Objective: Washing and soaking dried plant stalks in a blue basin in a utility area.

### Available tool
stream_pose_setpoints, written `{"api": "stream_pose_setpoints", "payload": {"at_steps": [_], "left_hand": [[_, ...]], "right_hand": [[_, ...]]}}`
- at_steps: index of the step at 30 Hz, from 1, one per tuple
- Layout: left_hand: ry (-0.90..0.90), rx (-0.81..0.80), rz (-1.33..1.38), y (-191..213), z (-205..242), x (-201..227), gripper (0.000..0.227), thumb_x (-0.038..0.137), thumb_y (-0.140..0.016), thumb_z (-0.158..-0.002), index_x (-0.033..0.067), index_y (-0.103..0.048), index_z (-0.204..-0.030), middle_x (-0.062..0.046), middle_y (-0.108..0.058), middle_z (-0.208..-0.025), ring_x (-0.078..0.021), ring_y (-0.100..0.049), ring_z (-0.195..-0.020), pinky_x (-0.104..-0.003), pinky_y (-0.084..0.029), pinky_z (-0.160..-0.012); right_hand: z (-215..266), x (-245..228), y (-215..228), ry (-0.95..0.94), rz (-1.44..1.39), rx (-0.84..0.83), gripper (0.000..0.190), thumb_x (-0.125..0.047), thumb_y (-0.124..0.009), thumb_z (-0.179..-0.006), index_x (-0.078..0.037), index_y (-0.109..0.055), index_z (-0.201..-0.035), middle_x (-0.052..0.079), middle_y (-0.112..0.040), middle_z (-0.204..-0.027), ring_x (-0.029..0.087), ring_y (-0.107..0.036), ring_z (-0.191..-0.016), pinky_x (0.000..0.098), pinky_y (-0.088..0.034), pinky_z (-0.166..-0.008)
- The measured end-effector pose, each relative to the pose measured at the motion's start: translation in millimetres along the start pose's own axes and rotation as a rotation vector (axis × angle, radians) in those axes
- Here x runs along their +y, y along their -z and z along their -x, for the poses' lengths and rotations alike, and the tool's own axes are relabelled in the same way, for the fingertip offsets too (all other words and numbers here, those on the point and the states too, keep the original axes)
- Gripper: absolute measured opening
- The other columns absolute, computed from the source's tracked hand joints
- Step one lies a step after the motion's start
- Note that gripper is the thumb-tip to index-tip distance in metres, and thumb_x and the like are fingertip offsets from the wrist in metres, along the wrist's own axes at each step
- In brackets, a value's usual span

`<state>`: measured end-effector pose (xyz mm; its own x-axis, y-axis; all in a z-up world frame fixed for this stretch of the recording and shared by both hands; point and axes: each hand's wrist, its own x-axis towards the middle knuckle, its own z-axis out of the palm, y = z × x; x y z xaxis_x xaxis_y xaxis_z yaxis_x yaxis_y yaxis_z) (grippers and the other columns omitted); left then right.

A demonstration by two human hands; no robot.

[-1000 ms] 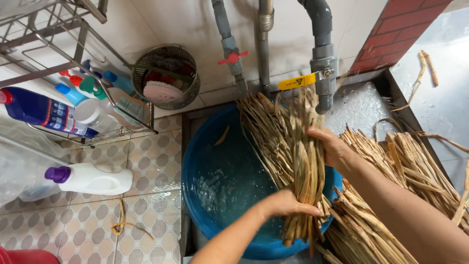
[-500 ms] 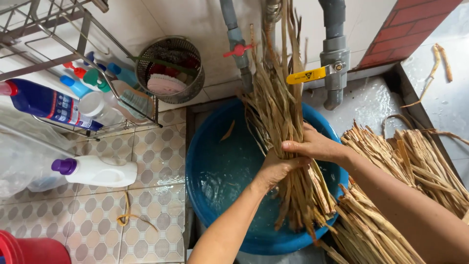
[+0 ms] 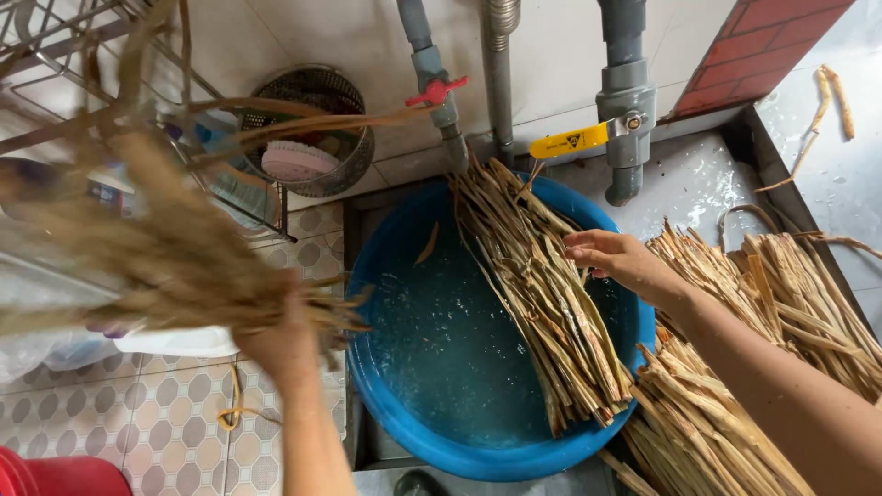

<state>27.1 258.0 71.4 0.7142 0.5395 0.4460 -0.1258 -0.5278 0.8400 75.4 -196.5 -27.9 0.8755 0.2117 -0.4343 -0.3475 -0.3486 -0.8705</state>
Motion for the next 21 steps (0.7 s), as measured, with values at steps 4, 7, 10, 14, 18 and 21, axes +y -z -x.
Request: {"api": "stream_pose_setpoints", "payload": {"at_steps": [4,7,10,14,18,21], "left_hand": [[-0.077,0.194,0.136,30,-40,-21,0.038,0.001,-0.078,-0.099,-0.0067,-0.057,-0.130,-0.016,-0.068,-0.132,-0.0244,-0.072,-0.116,-0.034,-0.061,-0.103],[-0.114,0.292,0.021,37,-56,-59,0.028,-0.007,-0.071,-0.099,-0.0086,-0.059,-0.125,-0.015,-0.070,-0.125,-0.0250,-0.069,-0.106,-0.032,-0.061,-0.092],[0.042,0.352,-0.220,46,-61,-128,0.024,-0.005,-0.075,-0.097,-0.0067,-0.063,-0.117,-0.013,-0.075,-0.115,-0.0235,-0.074,-0.100,-0.030,-0.063,-0.086],[0.368,0.023,-0.579,66,-57,-166,0.042,0.009,-0.081,-0.088,0.0017,-0.064,-0.126,-0.017,-0.072,-0.118,-0.0272,-0.070,-0.104,-0.036,-0.056,-0.094],[0.614,-0.310,-0.936,99,-28,-198,0.052,0.023,-0.080,-0.083,0.0111,-0.067,-0.131,-0.017,-0.075,-0.117,-0.0340,-0.071,-0.104,-0.046,-0.055,-0.095],[0.912,-0.289,-0.933,135,11,-263,0.043,0.025,-0.077,-0.085,0.0043,-0.070,-0.123,-0.018,-0.078,-0.108,-0.0317,-0.075,-0.097,-0.045,-0.060,-0.089]], "right_hand": [[-4,14,6,-0.048,-0.024,0.051,0.058,-0.044,-0.063,-0.091,-0.016,-0.061,-0.141,0.009,-0.071,-0.135,0.024,-0.065,-0.126,0.0441,-0.048,-0.108],[-6,24,7,-0.087,-0.043,0.023,0.055,-0.042,-0.061,-0.093,-0.016,-0.059,-0.142,0.009,-0.070,-0.135,0.022,-0.066,-0.123,0.0444,-0.049,-0.106],[-2,30,8,-0.141,-0.025,0.019,0.053,-0.040,-0.058,-0.095,-0.016,-0.057,-0.143,0.007,-0.069,-0.135,0.021,-0.065,-0.123,0.0429,-0.049,-0.107],[-6,35,8,-0.146,-0.043,0.041,0.051,-0.038,-0.058,-0.097,-0.015,-0.060,-0.142,0.009,-0.071,-0.132,0.022,-0.066,-0.122,0.0417,-0.049,-0.107],[-5,35,6,-0.182,-0.052,0.063,0.050,-0.036,-0.057,-0.097,-0.015,-0.060,-0.142,0.009,-0.071,-0.131,0.021,-0.066,-0.121,0.0412,-0.049,-0.107],[-3,36,5,-0.171,-0.067,0.050,0.051,-0.036,-0.057,-0.097,-0.014,-0.058,-0.143,0.010,-0.071,-0.132,0.021,-0.066,-0.121,0.0421,-0.049,-0.107]]}}
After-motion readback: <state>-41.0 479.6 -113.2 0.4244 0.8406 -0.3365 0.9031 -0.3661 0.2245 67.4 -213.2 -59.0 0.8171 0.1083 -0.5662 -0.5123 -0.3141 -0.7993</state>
